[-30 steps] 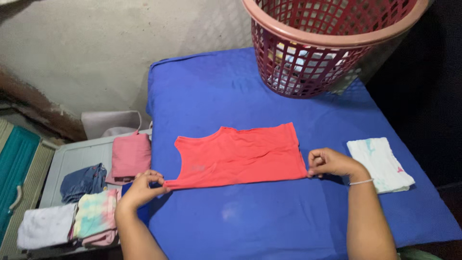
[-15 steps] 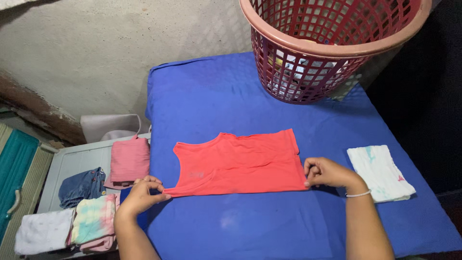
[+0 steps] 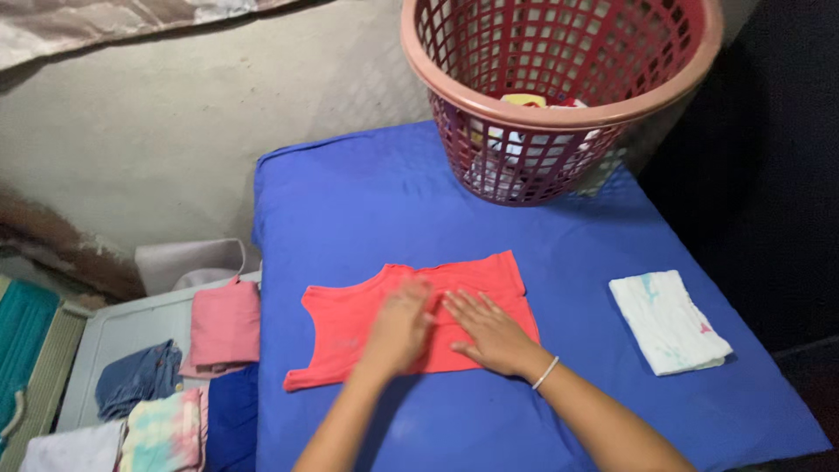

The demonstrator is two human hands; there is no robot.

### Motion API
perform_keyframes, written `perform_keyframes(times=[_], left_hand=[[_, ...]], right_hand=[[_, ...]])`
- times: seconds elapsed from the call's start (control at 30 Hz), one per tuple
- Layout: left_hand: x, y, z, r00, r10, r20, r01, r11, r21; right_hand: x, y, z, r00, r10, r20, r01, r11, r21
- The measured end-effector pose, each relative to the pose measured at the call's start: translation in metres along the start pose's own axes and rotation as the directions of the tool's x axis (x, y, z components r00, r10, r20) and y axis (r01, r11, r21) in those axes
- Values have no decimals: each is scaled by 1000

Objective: The person folds multiple garments one by one on a blue-covered surface, including a light green top, a pink top, a white top, a patterned cloth, denim shorts, and a red top. Each item is smoothed, folded into a compact rectangle, and placed into a nearby drawer.

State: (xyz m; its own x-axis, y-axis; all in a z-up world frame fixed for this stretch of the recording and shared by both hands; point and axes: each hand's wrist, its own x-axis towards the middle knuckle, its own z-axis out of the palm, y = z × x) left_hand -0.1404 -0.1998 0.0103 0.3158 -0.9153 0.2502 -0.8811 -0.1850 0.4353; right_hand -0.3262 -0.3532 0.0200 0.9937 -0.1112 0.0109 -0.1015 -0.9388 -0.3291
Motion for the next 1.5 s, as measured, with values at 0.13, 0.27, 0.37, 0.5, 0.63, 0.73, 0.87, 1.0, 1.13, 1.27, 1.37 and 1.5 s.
perform_keyframes(times=[0.13, 0.27, 0.37, 0.5, 0.63, 0.73, 0.87, 1.0, 1.13, 1.27, 1.37, 1.5], left_hand=[[4, 12, 7, 970, -125, 209, 91, 982, 163], [-3, -24, -12, 963, -242, 120, 196, 931, 308], [-11, -53, -27, 895, -430, 118, 380, 874, 302], [-6, -76, -29, 906, -385, -174, 413, 895, 170], [-8, -80, -30, 871, -404, -278, 448, 886, 115], [-4, -85, -44, 852, -424, -308, 475, 873, 112], [-8, -86, -53, 859, -432, -275, 489, 851, 192], [-15, -103, -69, 825, -474, -307, 538, 825, 172], [-29, -135, -74, 775, -580, -251, 622, 770, 144], [-41, -169, -69, 831, -469, -299, 513, 854, 85], [-49, -190, -68, 846, -449, -287, 453, 890, -57], [-67, -204, -85, 893, -446, -68, 369, 809, -458]], right_hand=[[-8, 33, -8, 983, 168, -70, -175, 978, -114], [-14, 61, 3, 941, 317, -118, -331, 934, -131], [-5, 79, -1, 937, 315, -150, -334, 934, -129], [31, 113, -22, 877, 450, -170, -433, 892, 130], [46, 132, -36, 834, 450, -319, -462, 886, 42], [44, 136, -38, 833, 402, -380, -393, 914, 103], [32, 144, -31, 796, 445, -410, -391, 896, 213], [46, 149, -23, 673, 542, -504, -461, 840, 288], [50, 158, -17, 702, 471, -535, -398, 882, 253], [44, 165, -17, 750, 477, -459, -342, 873, 348], [36, 167, -31, 786, 469, -402, -223, 823, 523], [1, 179, -74, 967, 135, -214, 41, 753, 657]])
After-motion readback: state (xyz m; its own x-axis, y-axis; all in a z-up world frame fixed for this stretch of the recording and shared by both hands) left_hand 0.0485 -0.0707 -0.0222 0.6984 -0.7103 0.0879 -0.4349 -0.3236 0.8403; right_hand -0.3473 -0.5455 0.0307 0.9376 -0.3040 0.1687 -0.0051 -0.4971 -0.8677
